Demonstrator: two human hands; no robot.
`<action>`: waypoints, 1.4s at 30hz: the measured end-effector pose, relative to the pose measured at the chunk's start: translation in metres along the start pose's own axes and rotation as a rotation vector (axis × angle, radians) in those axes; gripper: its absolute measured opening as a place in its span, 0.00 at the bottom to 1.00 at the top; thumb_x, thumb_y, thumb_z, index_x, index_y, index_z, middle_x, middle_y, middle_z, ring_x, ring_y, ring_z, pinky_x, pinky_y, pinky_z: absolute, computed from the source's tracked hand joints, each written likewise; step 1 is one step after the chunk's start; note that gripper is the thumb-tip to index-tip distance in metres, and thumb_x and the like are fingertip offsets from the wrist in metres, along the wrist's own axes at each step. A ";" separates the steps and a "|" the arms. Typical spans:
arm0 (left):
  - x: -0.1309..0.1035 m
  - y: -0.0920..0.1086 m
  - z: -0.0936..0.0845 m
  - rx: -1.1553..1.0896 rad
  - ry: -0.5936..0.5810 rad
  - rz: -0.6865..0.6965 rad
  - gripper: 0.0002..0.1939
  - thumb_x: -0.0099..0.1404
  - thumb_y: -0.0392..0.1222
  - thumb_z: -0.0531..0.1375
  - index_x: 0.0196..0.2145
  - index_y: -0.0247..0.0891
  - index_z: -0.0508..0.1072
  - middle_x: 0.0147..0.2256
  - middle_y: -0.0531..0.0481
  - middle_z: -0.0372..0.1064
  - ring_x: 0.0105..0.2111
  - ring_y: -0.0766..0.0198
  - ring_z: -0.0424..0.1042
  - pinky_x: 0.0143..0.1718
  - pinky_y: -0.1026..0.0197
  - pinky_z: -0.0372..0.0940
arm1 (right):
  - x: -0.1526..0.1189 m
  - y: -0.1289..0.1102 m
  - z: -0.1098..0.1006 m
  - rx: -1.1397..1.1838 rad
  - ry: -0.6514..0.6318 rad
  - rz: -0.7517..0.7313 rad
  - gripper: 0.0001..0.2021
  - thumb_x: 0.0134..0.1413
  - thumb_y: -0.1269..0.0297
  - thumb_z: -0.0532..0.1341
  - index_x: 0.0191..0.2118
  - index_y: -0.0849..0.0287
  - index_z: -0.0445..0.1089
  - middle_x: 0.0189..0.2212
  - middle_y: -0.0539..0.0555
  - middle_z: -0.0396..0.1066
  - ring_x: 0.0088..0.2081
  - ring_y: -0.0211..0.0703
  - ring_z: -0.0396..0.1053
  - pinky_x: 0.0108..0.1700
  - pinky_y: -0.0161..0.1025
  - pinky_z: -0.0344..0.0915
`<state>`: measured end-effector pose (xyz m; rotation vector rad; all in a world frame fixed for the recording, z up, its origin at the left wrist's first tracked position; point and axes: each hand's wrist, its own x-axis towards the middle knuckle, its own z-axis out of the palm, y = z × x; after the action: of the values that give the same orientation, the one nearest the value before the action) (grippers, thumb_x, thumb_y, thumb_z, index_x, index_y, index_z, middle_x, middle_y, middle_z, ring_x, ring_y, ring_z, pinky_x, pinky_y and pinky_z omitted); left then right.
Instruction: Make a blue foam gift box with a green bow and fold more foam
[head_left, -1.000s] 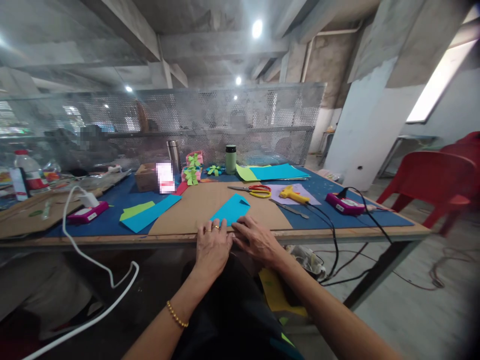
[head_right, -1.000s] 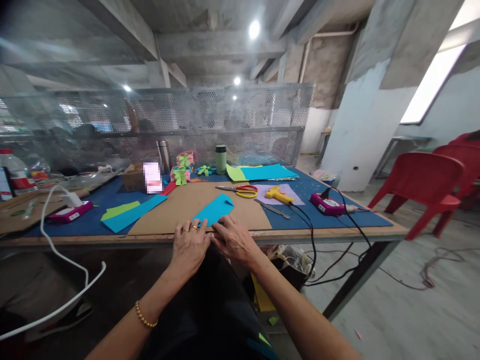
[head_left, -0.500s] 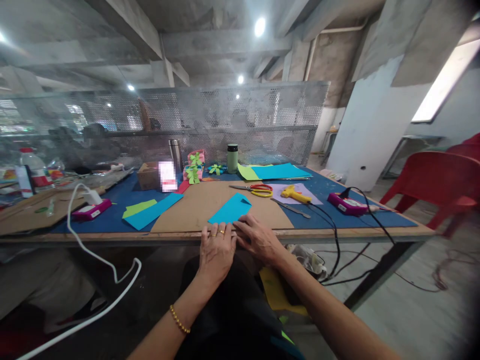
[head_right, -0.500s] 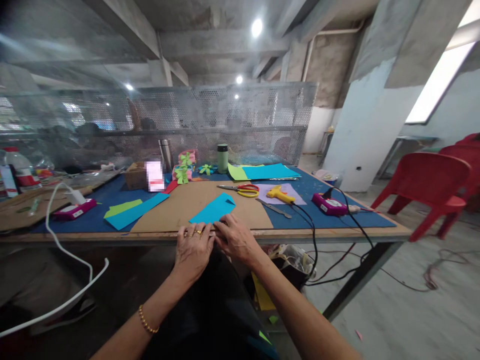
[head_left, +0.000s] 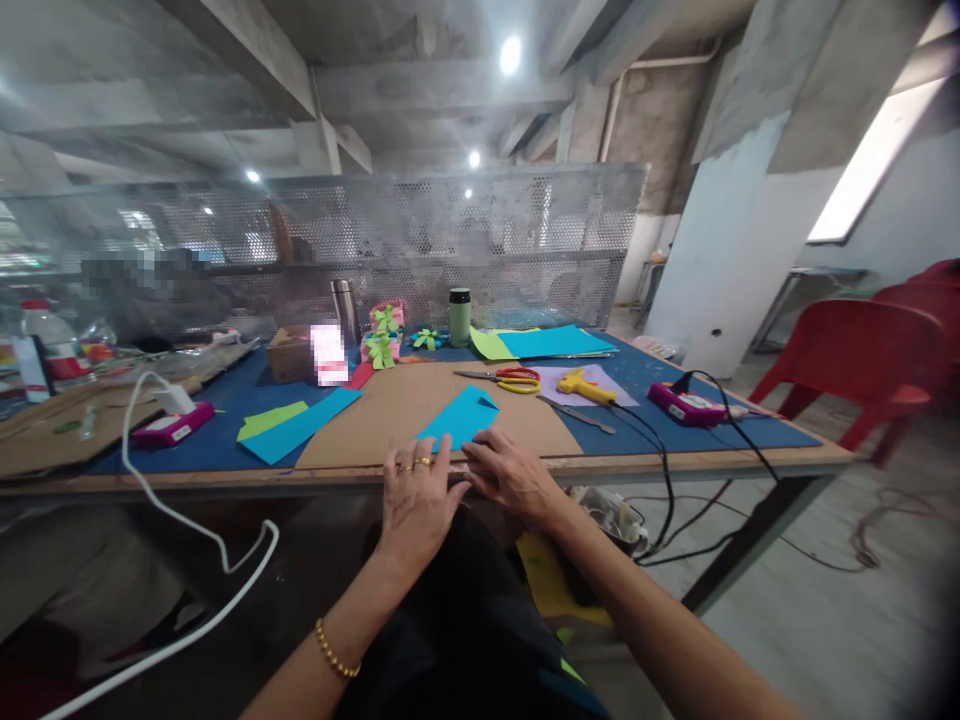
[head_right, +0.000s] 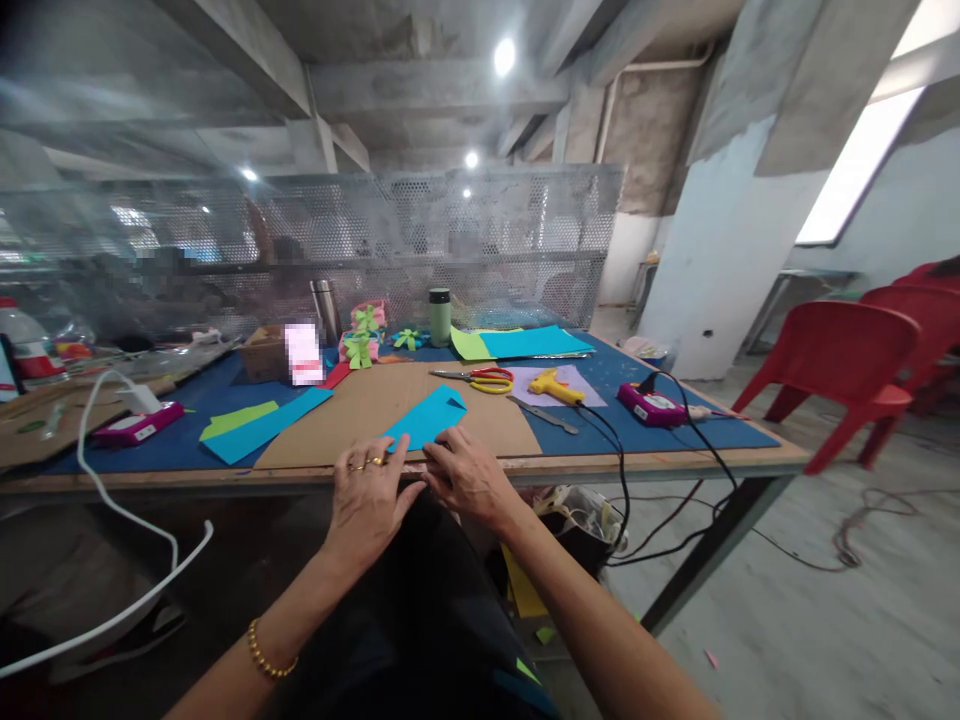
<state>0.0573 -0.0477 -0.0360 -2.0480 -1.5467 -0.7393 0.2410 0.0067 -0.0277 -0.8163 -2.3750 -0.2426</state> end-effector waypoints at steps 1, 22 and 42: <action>0.002 0.004 0.000 -0.038 -0.011 0.026 0.25 0.70 0.52 0.57 0.59 0.36 0.69 0.54 0.37 0.69 0.54 0.46 0.65 0.58 0.42 0.54 | 0.000 0.000 -0.001 0.001 -0.011 0.003 0.12 0.65 0.63 0.59 0.51 0.58 0.68 0.45 0.60 0.67 0.44 0.49 0.67 0.44 0.46 0.68; 0.006 -0.013 0.024 -0.131 -0.005 0.152 0.27 0.68 0.56 0.58 0.60 0.42 0.68 0.54 0.41 0.70 0.55 0.50 0.65 0.62 0.44 0.53 | 0.001 0.025 -0.009 0.245 -0.011 0.132 0.20 0.63 0.65 0.58 0.60 0.58 0.62 0.47 0.59 0.74 0.46 0.47 0.73 0.48 0.45 0.70; 0.055 -0.040 0.010 -0.172 -0.287 0.130 0.18 0.72 0.36 0.49 0.48 0.50 0.76 0.45 0.48 0.71 0.46 0.58 0.68 0.44 0.55 0.55 | 0.027 0.033 0.001 -0.200 -0.146 0.000 0.07 0.64 0.69 0.58 0.45 0.63 0.70 0.36 0.58 0.72 0.37 0.46 0.65 0.38 0.40 0.57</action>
<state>0.0325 0.0082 -0.0051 -2.4455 -1.5230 -0.5644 0.2436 0.0467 -0.0135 -0.9545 -2.5154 -0.4396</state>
